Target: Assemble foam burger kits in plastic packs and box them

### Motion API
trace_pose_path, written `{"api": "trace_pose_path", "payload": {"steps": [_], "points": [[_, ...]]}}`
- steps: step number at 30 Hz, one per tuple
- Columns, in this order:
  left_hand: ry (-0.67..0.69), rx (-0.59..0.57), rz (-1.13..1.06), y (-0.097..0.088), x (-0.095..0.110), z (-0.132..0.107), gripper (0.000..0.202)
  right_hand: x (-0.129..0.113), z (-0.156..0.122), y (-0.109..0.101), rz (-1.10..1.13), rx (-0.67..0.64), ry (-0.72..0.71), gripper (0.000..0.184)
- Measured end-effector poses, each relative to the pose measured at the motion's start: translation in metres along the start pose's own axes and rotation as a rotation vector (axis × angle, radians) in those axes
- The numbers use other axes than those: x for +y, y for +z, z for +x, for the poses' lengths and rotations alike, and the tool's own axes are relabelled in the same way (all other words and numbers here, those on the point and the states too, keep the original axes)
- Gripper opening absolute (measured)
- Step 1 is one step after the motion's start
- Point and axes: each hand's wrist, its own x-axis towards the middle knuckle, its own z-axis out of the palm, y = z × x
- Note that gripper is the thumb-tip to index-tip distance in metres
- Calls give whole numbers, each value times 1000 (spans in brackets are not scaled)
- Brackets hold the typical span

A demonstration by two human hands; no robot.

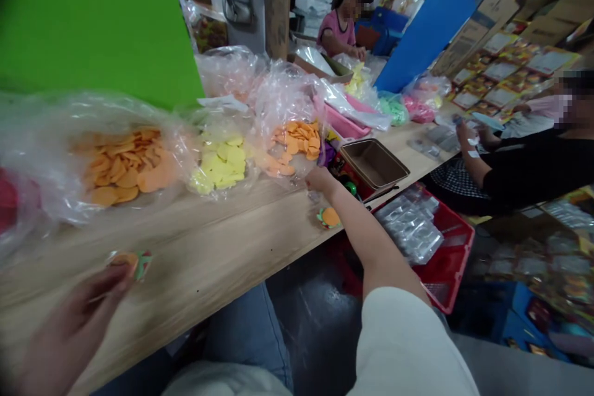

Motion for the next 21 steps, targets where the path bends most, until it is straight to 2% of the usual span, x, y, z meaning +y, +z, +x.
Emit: {"api": "trace_pose_path", "payload": {"steps": [1, 2, 4, 6, 8, 10, 14, 18, 19, 21], "points": [[-10, -31, -50, 20, 9, -11, 32, -3, 0, 5, 40, -22, -34, 8], [-49, -182, -149, 41, 18, -19, 30, -8, 0, 10, 84, -40, -67, 7], [-213, -404, -414, 82, 37, -28, 34, -24, -5, 20, 178, -67, -120, 3], [-364, -462, -589, 113, 51, -26, 34, -46, -12, 31, 266, -73, -157, 7], [-432, -461, -718, 129, 58, -19, 26, -72, -21, 40, 334, -55, -184, 14], [-434, -409, -782, 134, 59, -13, 17, -97, -32, 44, 344, 21, -198, 19], [-431, -297, -794, 127, 51, -8, 11, -135, -70, 47, 278, 220, -278, 27], [-440, -274, -813, 120, 45, -8, 12, -155, -128, 72, 298, 222, -594, 45], [-442, -280, -819, 120, 44, -8, 14, -159, -142, 82, 283, 219, -639, 51], [-436, -291, -819, 119, 43, -8, 22, -166, -165, 102, 246, 234, -640, 58]]}}
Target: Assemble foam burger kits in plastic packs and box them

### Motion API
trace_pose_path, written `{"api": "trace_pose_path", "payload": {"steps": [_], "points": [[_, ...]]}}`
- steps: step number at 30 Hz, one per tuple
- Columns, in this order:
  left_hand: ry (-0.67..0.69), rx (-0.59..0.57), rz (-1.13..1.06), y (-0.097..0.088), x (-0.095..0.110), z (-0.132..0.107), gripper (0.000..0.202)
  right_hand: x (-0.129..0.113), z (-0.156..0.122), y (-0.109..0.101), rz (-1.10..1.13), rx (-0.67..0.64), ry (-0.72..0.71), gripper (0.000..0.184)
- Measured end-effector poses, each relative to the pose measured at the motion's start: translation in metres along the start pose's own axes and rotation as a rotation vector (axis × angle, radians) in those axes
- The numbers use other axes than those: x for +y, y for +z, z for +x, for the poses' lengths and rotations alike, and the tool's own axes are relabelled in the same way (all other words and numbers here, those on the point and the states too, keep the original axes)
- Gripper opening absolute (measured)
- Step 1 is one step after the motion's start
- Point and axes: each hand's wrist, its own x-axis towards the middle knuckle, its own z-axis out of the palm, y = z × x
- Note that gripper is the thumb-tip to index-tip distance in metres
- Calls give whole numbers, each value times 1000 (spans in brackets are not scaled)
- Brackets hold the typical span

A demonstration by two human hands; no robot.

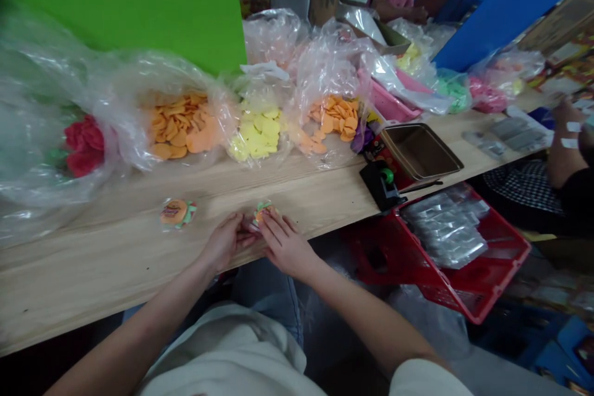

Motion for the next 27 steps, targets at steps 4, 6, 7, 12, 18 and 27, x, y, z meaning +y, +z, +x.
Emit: {"api": "trace_pose_path", "payload": {"steps": [4, 6, 7, 12, 18, 27], "points": [[99, 10, 63, 1, -4, 0, 29, -12, -7, 16, 34, 100, 100, 58], [153, 15, 95, 3, -7, 0, 28, -4, 8, 11, 131, 240, 263, 46], [174, 15, 110, 3, -8, -1, 28, 3, 18, 8, 171, 312, 392, 39], [260, 20, 184, -5, -6, -14, 26, 31, 70, 3, 278, 56, 748, 44], [226, -10, 240, -33, 9, -50, 24, 3, 71, 33, 432, 59, 535, 47], [126, -182, 370, -54, 31, -89, 33, -34, 87, 30, 469, 77, 402, 46]]}}
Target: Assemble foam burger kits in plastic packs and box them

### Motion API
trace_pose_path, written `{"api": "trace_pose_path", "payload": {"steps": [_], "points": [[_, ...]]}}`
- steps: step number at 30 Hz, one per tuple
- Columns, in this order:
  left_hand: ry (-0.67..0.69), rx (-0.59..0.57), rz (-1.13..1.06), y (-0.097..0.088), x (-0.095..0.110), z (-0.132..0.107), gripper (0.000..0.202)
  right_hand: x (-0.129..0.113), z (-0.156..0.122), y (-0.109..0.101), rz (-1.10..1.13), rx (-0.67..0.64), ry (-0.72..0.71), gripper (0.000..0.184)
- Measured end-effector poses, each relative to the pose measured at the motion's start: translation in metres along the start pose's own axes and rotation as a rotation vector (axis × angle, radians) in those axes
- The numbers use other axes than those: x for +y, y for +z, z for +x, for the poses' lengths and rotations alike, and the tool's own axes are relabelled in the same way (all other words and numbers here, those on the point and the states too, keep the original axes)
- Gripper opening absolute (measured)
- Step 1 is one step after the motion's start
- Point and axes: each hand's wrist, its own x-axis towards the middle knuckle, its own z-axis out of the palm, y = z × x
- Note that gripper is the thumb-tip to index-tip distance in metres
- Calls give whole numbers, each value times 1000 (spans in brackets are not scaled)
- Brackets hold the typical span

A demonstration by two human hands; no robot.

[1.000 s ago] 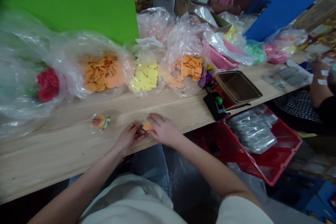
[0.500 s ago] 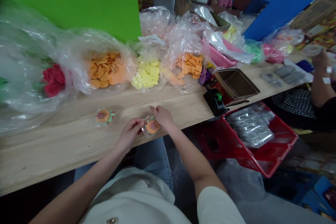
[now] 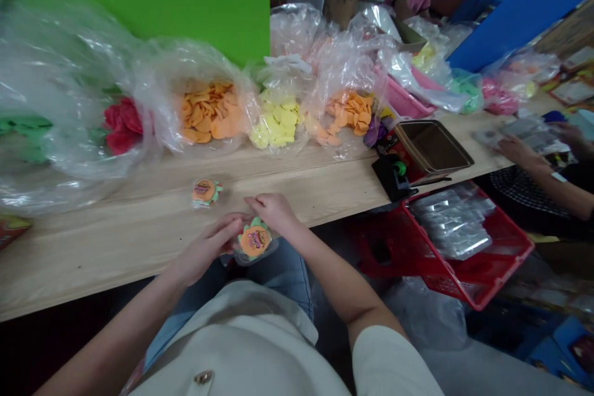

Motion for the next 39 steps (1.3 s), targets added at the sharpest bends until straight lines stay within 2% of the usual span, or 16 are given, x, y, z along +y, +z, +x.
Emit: {"api": "trace_pose_path", "payload": {"steps": [2, 5, 7, 11, 13, 16, 20, 22, 25, 27, 29, 34, 36, 39], "points": [[62, -71, 55, -5, 0, -2, 41, -9, 4, 2, -14, -32, -41, 45], [129, -46, 84, -9, -4, -1, 43, -16, 3, 5, -14, 6, -44, 46], [149, 30, 77, -9, -7, 1, 43, -16, -3, 7, 21, 118, 19, 47], [223, 249, 45, -4, -16, 5, 46, -10, -30, 19, 153, 313, 237, 44], [266, 303, 73, 0, -20, 5, 46, -8, -42, 27, 218, 404, 306, 43], [289, 297, 96, 5, -21, 0, 46, -9, -48, 32, 274, 516, 318, 43], [268, 225, -4, 4, -19, -17, 44, -10, -49, 32, 338, 525, 303, 43], [208, 223, -85, 0, -26, -29, 38, -10, -57, 38, 341, 501, 335, 44], [95, 333, -203, -7, -48, -49, 31, -8, -83, 57, 264, 401, 389, 44], [16, 387, -224, -14, -62, -60, 28, -9, -102, 70, 187, 270, 390, 44], [-54, 390, -202, -22, -72, -70, 28, -11, -115, 75, 125, 118, 346, 42], [-133, 297, -137, -34, -77, -83, 26, -19, -112, 60, 216, -229, 81, 27], [-164, 238, -134, -34, -78, -88, 25, -21, -110, 54, 250, -363, -5, 27], [-200, 155, -133, -33, -81, -97, 23, -23, -119, 54, 242, -406, -48, 28]]}}
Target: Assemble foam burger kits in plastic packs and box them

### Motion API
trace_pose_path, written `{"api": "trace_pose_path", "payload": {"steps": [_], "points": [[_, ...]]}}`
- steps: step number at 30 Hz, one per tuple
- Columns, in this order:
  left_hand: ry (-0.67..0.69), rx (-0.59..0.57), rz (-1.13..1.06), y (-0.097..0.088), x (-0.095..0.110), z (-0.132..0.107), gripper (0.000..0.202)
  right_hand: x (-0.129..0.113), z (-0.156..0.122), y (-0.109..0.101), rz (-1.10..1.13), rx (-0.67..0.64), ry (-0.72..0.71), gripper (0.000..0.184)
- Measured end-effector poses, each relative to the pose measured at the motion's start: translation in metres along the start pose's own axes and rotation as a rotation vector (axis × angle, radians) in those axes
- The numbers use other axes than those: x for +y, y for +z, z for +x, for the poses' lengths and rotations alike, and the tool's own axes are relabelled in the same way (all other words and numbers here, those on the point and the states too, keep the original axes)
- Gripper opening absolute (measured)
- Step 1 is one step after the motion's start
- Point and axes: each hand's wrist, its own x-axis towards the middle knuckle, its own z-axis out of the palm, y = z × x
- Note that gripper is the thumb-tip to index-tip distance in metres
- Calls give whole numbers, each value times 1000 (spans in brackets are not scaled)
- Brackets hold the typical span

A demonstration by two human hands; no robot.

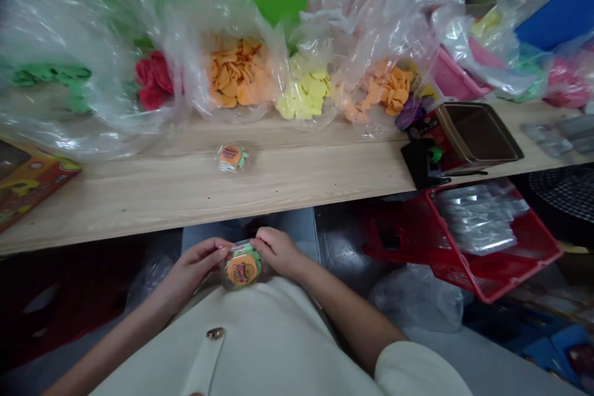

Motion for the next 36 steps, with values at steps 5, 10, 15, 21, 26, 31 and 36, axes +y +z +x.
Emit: {"api": "trace_pose_path", "payload": {"steps": [5, 10, 15, 21, 26, 31, 36], "points": [[102, -119, 154, -10, 7, -7, 19, -4, -11, 12, 2, 31, 7, 27], [131, -401, 290, -14, 31, 4, 22, -10, 3, 5, 8, -30, -87, 27], [71, -256, 161, -2, 39, 13, 37, -1, 13, 5, 231, 179, 175, 34], [191, 39, -205, 16, 47, 23, 38, -6, 7, 5, 641, 70, 337, 36], [261, 39, -224, 25, 50, 24, 31, -19, 12, -2, 624, 159, 270, 32], [305, 19, -255, 26, 45, 15, 24, -18, 7, -8, 605, 126, 171, 29], [177, -119, -139, 3, 42, 17, 31, -10, -9, -11, 508, -15, 175, 24]]}}
